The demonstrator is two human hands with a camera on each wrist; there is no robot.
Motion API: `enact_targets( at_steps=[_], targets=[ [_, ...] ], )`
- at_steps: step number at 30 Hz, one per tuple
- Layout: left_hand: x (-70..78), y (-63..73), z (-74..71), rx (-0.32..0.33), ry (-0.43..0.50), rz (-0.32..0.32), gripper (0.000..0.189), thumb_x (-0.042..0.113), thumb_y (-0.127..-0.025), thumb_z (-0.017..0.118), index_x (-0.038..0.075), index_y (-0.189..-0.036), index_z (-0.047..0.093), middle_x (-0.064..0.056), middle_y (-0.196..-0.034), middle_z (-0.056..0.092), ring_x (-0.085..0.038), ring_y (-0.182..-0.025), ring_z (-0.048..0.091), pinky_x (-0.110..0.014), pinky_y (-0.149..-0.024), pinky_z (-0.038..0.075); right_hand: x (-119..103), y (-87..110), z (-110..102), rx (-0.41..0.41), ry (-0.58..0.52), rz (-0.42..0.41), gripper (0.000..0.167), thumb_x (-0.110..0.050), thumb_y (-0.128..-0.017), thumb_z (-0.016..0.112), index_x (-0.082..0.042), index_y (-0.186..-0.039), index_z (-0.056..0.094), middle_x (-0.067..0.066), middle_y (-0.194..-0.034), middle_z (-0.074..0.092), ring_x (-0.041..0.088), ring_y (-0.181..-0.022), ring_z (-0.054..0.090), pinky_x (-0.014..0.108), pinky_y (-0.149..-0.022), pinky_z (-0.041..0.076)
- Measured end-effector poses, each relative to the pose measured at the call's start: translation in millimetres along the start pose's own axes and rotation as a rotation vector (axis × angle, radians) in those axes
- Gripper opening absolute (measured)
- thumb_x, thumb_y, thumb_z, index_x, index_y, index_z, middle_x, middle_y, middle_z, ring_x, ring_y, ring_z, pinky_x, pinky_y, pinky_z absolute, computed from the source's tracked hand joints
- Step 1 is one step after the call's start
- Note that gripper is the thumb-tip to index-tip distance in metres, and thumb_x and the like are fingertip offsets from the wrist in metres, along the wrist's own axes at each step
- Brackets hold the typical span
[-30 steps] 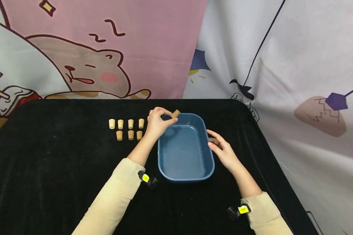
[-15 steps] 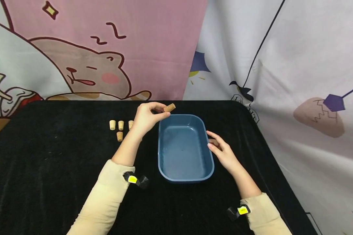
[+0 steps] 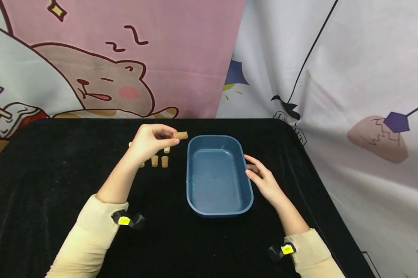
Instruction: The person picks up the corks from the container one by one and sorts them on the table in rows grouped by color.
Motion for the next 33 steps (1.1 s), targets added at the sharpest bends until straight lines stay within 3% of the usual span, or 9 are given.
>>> enact_targets(
  at_steps=[10, 17, 23, 33],
  targets=[
    [-14.5, 21.3, -32.2, -0.053, 0.042, 0.011, 0.023, 0.014, -0.084, 0.074, 0.005, -0.106, 0.072, -0.006, -0.09, 0.068, -0.019, -0.081, 0.059, -0.034, -0.069, 0.047, -0.4, 0.5, -0.3, 0.0, 0.0, 0.008, 0.047, -0.01, -0.103, 0.04, -0.006, -0.149, 0.03, 0.035, -0.129, 0.046, 0.01, -0.105, 0.06, 0.028, -0.082, 0.05],
    [-38.9, 35.6, -53.3, -0.061, 0.098, -0.055, 0.028, 0.013, -0.085, 0.073, 0.003, -0.111, 0.07, -0.01, -0.095, 0.065, -0.023, -0.086, 0.056, -0.029, -0.069, 0.046, 0.2, -0.2, -0.6, -0.003, 0.004, 0.015, 0.047, -0.012, -0.103, 0.041, -0.007, -0.149, 0.03, 0.033, -0.13, 0.047, 0.01, -0.105, 0.06, 0.028, -0.082, 0.05],
    [-55.9, 38.6, -63.6, -0.077, 0.146, -0.087, 0.03, 0.012, -0.087, 0.071, 0.001, -0.115, 0.068, -0.01, -0.101, 0.065, -0.026, -0.092, 0.056, -0.029, -0.072, 0.048, -0.1, 0.4, -2.0, 0.01, 0.006, 0.01, 0.047, -0.011, -0.103, 0.041, -0.006, -0.148, 0.031, 0.034, -0.129, 0.048, 0.01, -0.104, 0.06, 0.027, -0.082, 0.049],
    [-89.0, 42.3, -77.3, -0.106, 0.163, -0.169, 0.033, 0.014, -0.09, 0.067, -0.002, -0.118, 0.064, -0.009, -0.109, 0.066, -0.017, -0.095, 0.061, -0.029, -0.084, 0.047, 1.5, -0.9, -0.7, 0.016, 0.014, 0.01, 0.047, -0.011, -0.102, 0.043, -0.006, -0.148, 0.032, 0.033, -0.128, 0.049, 0.01, -0.104, 0.06, 0.027, -0.082, 0.049]
  ],
)
Point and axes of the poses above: each hand's wrist, its own y-axis away from the middle knuckle, its own z-axis out of the palm, x = y × z, the point moved 5 cm from there along -y, towards the middle knuckle
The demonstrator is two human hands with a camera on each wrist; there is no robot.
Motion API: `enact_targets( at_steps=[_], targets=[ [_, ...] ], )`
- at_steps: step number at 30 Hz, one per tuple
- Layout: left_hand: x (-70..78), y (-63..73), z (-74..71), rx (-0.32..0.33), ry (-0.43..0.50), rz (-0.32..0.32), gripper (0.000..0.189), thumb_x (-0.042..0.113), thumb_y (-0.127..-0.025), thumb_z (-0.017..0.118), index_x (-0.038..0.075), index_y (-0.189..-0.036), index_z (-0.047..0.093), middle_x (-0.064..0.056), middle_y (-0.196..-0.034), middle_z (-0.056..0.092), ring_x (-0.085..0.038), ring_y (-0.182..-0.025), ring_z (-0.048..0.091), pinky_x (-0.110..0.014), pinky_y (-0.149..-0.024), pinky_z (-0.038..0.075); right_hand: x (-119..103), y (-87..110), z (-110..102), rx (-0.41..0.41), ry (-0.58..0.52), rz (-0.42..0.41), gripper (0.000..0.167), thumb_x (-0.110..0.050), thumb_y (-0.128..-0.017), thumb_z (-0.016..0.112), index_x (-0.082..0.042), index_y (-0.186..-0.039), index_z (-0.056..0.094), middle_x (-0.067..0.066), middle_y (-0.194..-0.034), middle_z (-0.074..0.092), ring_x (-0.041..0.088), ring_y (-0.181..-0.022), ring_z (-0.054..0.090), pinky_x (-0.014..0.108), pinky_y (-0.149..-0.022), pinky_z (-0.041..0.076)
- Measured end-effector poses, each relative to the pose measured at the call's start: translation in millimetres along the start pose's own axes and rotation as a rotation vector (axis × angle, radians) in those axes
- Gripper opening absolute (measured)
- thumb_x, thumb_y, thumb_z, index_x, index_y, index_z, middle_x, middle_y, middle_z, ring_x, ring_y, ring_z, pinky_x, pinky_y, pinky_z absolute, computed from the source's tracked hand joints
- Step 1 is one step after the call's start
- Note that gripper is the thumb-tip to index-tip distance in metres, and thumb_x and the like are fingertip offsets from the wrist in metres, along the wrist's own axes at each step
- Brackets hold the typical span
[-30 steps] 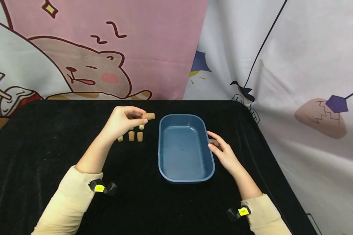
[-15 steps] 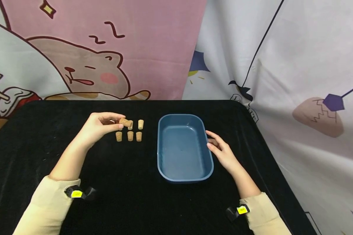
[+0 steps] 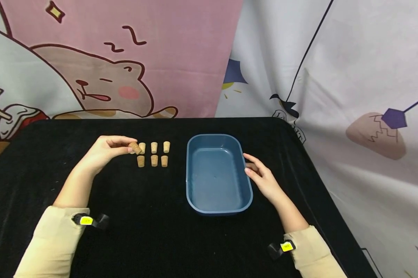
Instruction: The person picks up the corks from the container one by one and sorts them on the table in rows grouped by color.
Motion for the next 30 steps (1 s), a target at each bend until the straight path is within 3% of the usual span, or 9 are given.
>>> enact_targets(
  at_steps=[8, 14, 20, 23, 30],
  targets=[
    [-28.5, -1.0, -10.6, -0.02, -0.045, -0.052, 0.033, 0.012, -0.091, 0.066, -0.006, -0.118, 0.063, -0.017, -0.118, 0.063, -0.014, -0.099, 0.06, -0.031, -0.089, 0.044, 0.1, 0.8, -0.5, -0.004, -0.004, 0.006, 0.047, -0.011, -0.102, 0.042, -0.007, -0.148, 0.032, 0.033, -0.128, 0.048, 0.01, -0.104, 0.06, 0.027, -0.082, 0.049],
    [-44.4, 2.9, -18.6, -0.038, -0.065, -0.107, 0.032, 0.012, -0.091, 0.065, -0.007, -0.116, 0.063, -0.017, -0.115, 0.064, -0.011, -0.096, 0.059, -0.043, -0.095, 0.04, 0.4, 0.8, -0.4, -0.016, -0.001, 0.009, 0.048, -0.012, -0.103, 0.041, -0.009, -0.149, 0.031, 0.032, -0.129, 0.048, 0.01, -0.104, 0.06, 0.028, -0.082, 0.049],
    [-49.7, 7.4, -21.0, -0.089, -0.114, -0.177, 0.031, 0.01, -0.092, 0.063, -0.009, -0.117, 0.062, -0.02, -0.113, 0.063, -0.023, -0.1, 0.056, -0.052, -0.096, 0.037, 0.3, 0.6, -0.2, -0.019, -0.007, 0.005, 0.048, -0.012, -0.103, 0.041, -0.008, -0.149, 0.03, 0.033, -0.129, 0.048, 0.01, -0.104, 0.06, 0.028, -0.082, 0.049],
    [-53.7, 7.2, -20.2, -0.108, -0.143, -0.188, 0.031, 0.01, -0.092, 0.063, -0.009, -0.116, 0.063, -0.021, -0.113, 0.063, -0.027, -0.102, 0.055, -0.052, -0.094, 0.038, 0.3, 0.5, -0.1, -0.019, -0.006, 0.017, 0.048, -0.013, -0.103, 0.041, -0.009, -0.149, 0.03, 0.033, -0.129, 0.048, 0.011, -0.104, 0.06, 0.028, -0.083, 0.049],
    [-69.2, 2.5, -19.9, -0.093, -0.186, -0.156, 0.028, 0.01, -0.089, 0.065, -0.006, -0.112, 0.066, -0.017, -0.108, 0.066, -0.022, -0.096, 0.058, -0.041, -0.087, 0.043, -0.2, 0.7, -0.3, -0.023, -0.006, 0.019, 0.048, -0.013, -0.103, 0.041, -0.01, -0.15, 0.029, 0.032, -0.13, 0.047, 0.01, -0.105, 0.059, 0.028, -0.083, 0.049]
  ],
)
Point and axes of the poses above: each hand's wrist, its own y-axis away from the middle knuckle, its own z-axis out of the palm, x = y × z, the point moved 5 cm from there along -y, towards the middle knuckle
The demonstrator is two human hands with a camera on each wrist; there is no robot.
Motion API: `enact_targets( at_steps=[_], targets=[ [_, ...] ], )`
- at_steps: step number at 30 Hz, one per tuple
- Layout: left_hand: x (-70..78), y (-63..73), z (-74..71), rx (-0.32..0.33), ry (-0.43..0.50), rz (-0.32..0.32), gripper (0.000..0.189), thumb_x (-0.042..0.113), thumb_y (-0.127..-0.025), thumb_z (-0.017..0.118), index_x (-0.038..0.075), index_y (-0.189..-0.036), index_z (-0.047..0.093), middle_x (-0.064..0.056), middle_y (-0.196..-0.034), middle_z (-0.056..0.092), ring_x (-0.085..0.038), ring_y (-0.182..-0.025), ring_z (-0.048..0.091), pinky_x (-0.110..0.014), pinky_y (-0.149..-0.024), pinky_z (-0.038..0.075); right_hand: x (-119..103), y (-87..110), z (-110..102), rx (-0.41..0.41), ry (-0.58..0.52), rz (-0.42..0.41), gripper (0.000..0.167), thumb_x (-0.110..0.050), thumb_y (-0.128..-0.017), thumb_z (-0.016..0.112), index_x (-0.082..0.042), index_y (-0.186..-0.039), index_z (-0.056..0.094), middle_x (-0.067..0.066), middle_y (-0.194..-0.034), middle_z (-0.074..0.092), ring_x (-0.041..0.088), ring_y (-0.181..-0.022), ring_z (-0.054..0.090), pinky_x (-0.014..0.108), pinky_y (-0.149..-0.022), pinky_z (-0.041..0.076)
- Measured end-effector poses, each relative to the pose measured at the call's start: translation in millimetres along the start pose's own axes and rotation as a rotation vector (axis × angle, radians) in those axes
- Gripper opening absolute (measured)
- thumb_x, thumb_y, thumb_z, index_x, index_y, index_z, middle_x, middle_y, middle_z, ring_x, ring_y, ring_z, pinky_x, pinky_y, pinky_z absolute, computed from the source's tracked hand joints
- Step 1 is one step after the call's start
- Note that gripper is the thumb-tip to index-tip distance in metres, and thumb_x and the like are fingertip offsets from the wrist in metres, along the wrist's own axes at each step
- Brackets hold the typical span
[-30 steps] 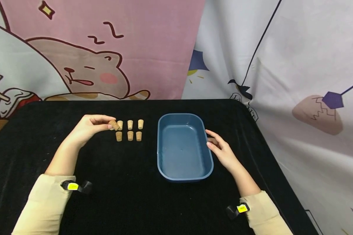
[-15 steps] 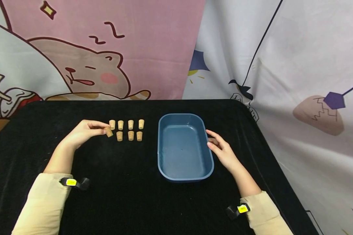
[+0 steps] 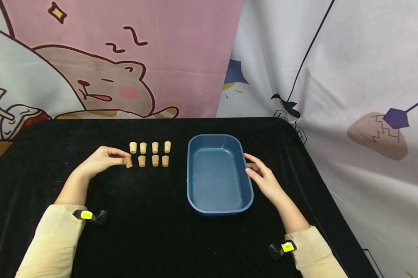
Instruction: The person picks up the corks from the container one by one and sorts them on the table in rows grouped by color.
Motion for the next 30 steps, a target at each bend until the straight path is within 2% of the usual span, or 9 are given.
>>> enact_targets(
  at_steps=[4, 14, 20, 30],
  targets=[
    [-0.8, -2.3, 2.9, 0.012, -0.029, 0.016, 0.026, 0.007, -0.088, 0.064, -0.006, -0.11, 0.068, -0.017, -0.106, 0.067, -0.022, -0.094, 0.058, -0.037, -0.083, 0.045, -0.4, 0.6, -0.2, -0.002, -0.007, -0.007, 0.048, -0.013, -0.103, 0.041, -0.009, -0.15, 0.029, 0.033, -0.13, 0.047, 0.01, -0.105, 0.059, 0.028, -0.083, 0.049],
    [3.5, -9.3, 12.2, 0.031, -0.062, 0.052, 0.024, 0.006, -0.09, 0.062, -0.006, -0.111, 0.067, -0.017, -0.106, 0.066, -0.023, -0.091, 0.057, -0.035, -0.081, 0.046, -0.9, 1.3, -4.4, 0.018, 0.008, -0.001, 0.048, -0.013, -0.103, 0.041, -0.007, -0.149, 0.03, 0.034, -0.129, 0.047, 0.009, -0.104, 0.059, 0.028, -0.082, 0.049],
    [3.5, -10.8, 13.3, 0.026, -0.081, 0.042, 0.028, 0.009, -0.09, 0.064, -0.007, -0.113, 0.065, -0.015, -0.101, 0.065, -0.023, -0.088, 0.055, -0.035, -0.077, 0.045, 0.2, 0.7, -4.5, 0.014, 0.006, -0.021, 0.047, -0.012, -0.103, 0.041, -0.006, -0.148, 0.031, 0.034, -0.128, 0.048, 0.009, -0.104, 0.06, 0.027, -0.082, 0.049],
    [5.2, -8.2, 8.6, 0.031, -0.099, 0.046, 0.03, 0.017, -0.093, 0.063, -0.004, -0.115, 0.066, -0.017, -0.108, 0.066, -0.023, -0.094, 0.059, -0.039, -0.084, 0.046, 0.7, -0.1, -2.1, 0.012, -0.001, -0.032, 0.047, -0.011, -0.103, 0.041, -0.006, -0.148, 0.031, 0.035, -0.128, 0.048, 0.009, -0.104, 0.06, 0.027, -0.082, 0.049]
  ],
)
Point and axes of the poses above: each hand's wrist, its own y-axis away from the middle knuckle, its own z-axis out of the palm, x = y × z, the point moved 5 cm from there along -y, towards the middle knuckle
